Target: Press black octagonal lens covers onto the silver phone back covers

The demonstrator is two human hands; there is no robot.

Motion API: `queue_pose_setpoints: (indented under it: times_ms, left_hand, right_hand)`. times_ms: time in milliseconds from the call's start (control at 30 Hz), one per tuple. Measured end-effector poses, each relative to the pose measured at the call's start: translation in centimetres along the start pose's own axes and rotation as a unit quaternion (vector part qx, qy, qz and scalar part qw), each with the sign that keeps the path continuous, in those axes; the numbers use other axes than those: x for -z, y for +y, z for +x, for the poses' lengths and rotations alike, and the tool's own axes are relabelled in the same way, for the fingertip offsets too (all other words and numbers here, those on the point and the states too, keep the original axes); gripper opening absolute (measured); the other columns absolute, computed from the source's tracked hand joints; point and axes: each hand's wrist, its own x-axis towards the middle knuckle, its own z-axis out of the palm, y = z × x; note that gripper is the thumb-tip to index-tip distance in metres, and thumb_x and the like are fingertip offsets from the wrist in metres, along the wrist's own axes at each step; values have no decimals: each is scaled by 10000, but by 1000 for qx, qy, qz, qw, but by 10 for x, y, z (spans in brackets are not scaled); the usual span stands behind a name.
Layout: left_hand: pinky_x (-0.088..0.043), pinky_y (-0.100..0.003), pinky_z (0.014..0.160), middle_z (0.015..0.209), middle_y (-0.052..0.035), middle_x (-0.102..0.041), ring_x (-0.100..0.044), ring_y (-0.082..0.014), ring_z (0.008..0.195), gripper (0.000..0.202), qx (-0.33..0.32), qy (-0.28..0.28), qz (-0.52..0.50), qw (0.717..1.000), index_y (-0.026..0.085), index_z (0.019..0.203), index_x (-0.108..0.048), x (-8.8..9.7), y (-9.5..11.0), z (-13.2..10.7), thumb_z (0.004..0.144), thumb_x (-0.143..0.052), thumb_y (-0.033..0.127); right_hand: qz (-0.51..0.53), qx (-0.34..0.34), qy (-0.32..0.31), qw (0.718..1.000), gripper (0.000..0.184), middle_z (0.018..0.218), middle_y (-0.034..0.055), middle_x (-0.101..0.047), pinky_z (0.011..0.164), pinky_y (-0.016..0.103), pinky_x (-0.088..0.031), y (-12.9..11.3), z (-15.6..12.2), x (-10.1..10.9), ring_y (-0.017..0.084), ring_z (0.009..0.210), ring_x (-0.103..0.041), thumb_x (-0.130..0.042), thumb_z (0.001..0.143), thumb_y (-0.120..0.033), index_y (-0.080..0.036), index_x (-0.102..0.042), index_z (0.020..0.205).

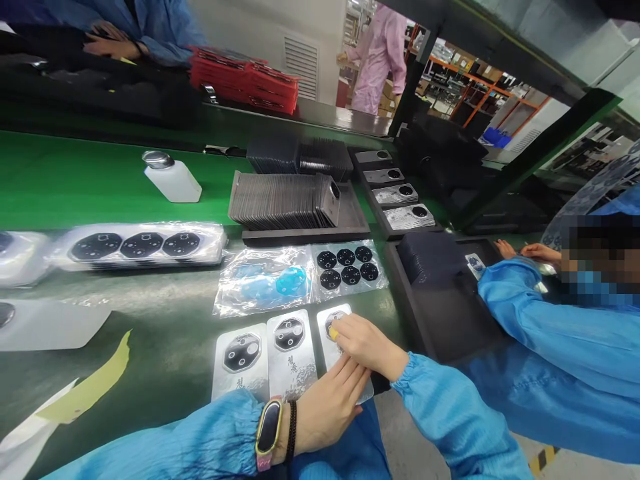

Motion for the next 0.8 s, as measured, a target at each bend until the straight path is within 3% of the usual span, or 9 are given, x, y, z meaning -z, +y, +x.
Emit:
queue_pose_setpoints:
  times_ms: [433, 633, 800]
  left_hand:
    - [-256, -405, 1065, 1150, -162, -672, -574, -263, 1142, 449, -3, 64, 30, 998, 18, 1184, -574, 6, -2, 0, 951, -366, 341]
    - [-247, -395, 1067, 1224, -135, -649, -527, -241, 1207, 466, 4, 80, 54, 995, 42, 1207, -577, 9, -2, -1, 974, -293, 328]
    - [-240, -403, 1072, 1220, -136, -650, -518, -244, 1217, 460, -1, 73, 59, 996, 44, 1218, -569, 8, -1, -2, 972, -309, 333]
  right_hand:
    - [25, -17, 35, 999, 376, 677, 37, -603, 524, 262, -464, -3, 9, 2, 143, 601, -516, -308, 965, -61, -155, -575, 717]
    - [149, -173, 130, 965, 244, 778, 27, -647, 644, 252, -544, -1, 5, 9, 139, 720, -614, -381, 981, -173, -187, -584, 846]
    - [189, -234, 98, 949, 200, 772, 15, -631, 648, 245, -552, -6, -8, 14, 137, 705, -623, -426, 965, -187, -197, -567, 824]
